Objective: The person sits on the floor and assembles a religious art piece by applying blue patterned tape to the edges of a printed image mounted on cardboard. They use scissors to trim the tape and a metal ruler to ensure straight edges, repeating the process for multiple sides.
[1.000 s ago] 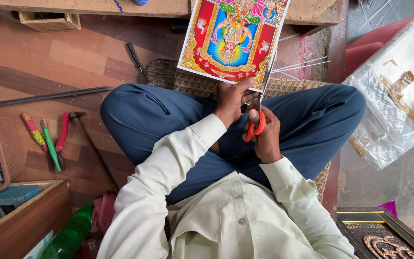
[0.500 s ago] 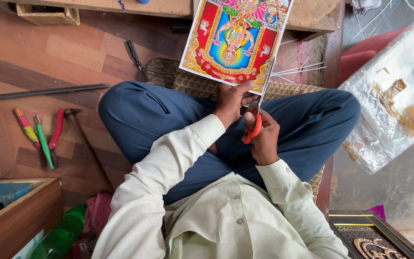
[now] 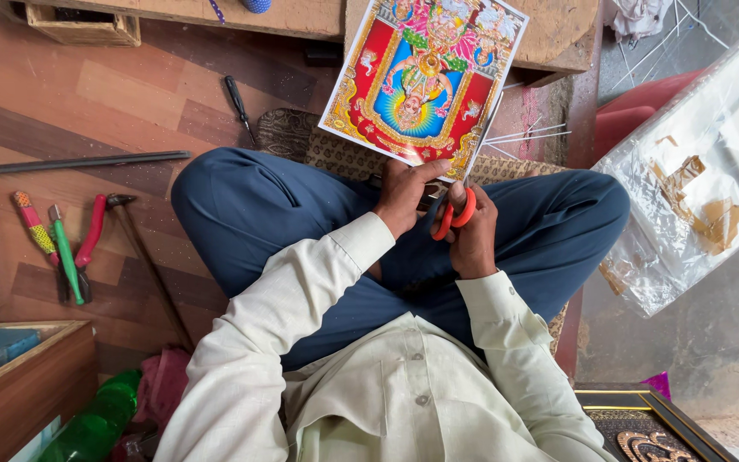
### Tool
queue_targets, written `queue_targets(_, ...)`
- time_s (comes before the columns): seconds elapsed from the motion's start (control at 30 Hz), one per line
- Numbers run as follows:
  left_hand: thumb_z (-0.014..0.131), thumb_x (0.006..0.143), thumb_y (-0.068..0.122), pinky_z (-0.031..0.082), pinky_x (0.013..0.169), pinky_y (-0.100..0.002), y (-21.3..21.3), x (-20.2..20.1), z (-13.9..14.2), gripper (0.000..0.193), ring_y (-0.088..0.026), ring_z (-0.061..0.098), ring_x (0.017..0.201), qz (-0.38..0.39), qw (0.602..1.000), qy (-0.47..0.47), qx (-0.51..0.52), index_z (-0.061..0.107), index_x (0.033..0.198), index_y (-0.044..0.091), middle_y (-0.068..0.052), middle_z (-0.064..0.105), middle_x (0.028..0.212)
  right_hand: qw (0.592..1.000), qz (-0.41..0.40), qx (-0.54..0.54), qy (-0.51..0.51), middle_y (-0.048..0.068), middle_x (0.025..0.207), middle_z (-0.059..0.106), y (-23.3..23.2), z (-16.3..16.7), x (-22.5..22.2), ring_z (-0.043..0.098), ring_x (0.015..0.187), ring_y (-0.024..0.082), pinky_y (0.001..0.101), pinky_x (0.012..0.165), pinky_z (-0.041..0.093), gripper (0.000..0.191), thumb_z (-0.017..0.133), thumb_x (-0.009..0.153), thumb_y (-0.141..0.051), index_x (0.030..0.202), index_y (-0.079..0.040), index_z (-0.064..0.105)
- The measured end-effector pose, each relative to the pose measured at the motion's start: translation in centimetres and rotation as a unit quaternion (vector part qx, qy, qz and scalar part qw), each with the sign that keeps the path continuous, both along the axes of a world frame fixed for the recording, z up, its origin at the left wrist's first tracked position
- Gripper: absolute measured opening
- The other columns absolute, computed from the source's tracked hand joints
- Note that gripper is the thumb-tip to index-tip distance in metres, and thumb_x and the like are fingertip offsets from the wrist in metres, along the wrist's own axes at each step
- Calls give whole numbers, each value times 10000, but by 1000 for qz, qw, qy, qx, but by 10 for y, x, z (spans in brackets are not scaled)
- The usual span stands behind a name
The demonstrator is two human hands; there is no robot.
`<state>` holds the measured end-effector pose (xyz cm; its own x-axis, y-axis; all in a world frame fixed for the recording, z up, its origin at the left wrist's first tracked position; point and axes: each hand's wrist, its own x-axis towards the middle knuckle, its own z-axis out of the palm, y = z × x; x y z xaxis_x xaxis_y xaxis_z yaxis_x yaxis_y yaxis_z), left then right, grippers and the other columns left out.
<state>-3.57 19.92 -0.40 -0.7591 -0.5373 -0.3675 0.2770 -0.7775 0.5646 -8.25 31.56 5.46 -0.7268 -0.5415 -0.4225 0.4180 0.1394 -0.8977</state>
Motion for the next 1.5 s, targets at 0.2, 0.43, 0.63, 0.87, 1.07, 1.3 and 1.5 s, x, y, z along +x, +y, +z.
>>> queue_targets(0.2,748,843,23,617,661,-309,-1,-1,-3,321,-185,740,772,-9,1000,-14,7,640,1134,-60,-140,731,1004,1000,-11,-10,0,56,661,593,-2,3,4,518,440,124,245,408,401,396,730,959,-397,949,-19,613)
queue_targets(0.43,759,833,24,604,685,-306,-2,-2,-5,307,-172,726,789,-12,1000,-16,-4,651,1114,-35,-126,728,997,1000,-13,-5,11,48,671,596,-3,3,7,535,446,122,226,401,371,376,745,945,-373,985,-9,656)
queue_targets(0.63,766,821,-12,614,720,-337,-4,-3,-3,321,-194,731,827,-12,1000,9,7,662,1121,-61,-133,732,1015,1000,-27,-12,-4,64,685,614,-6,-5,-8,567,451,140,238,375,363,408,717,953,-422,924,-32,601)
queue_targets(0.87,759,812,-10,613,725,-335,-6,-2,-1,338,-187,735,846,-13,1000,13,-3,652,1130,-48,-128,733,1027,1000,-26,-5,6,74,689,616,-12,-14,-26,570,458,142,237,373,360,454,691,967,-466,924,-20,620)
queue_targets(1.07,767,812,-3,607,707,-349,-6,-4,-6,315,-202,729,814,-28,999,-10,11,664,1103,-67,-136,737,997,999,-45,5,23,70,709,613,-12,-16,-23,566,470,146,236,385,346,419,752,954,-416,943,-18,623)
queue_targets(1.3,766,797,-26,607,757,-359,-7,-5,-4,388,-218,733,887,-13,1000,4,-7,631,1160,-41,-139,725,1056,999,-46,-13,-3,59,717,634,-15,-11,-32,597,498,140,234,387,357,424,721,947,-447,953,-34,626)
queue_targets(1.5,764,810,-21,589,859,-360,-4,-4,-1,427,-214,718,988,-37,999,10,-6,610,1208,-18,-125,710,1127,996,-87,-28,-22,15,781,658,-23,-10,-50,602,563,92,244,441,428,399,729,943,-444,993,-57,645)
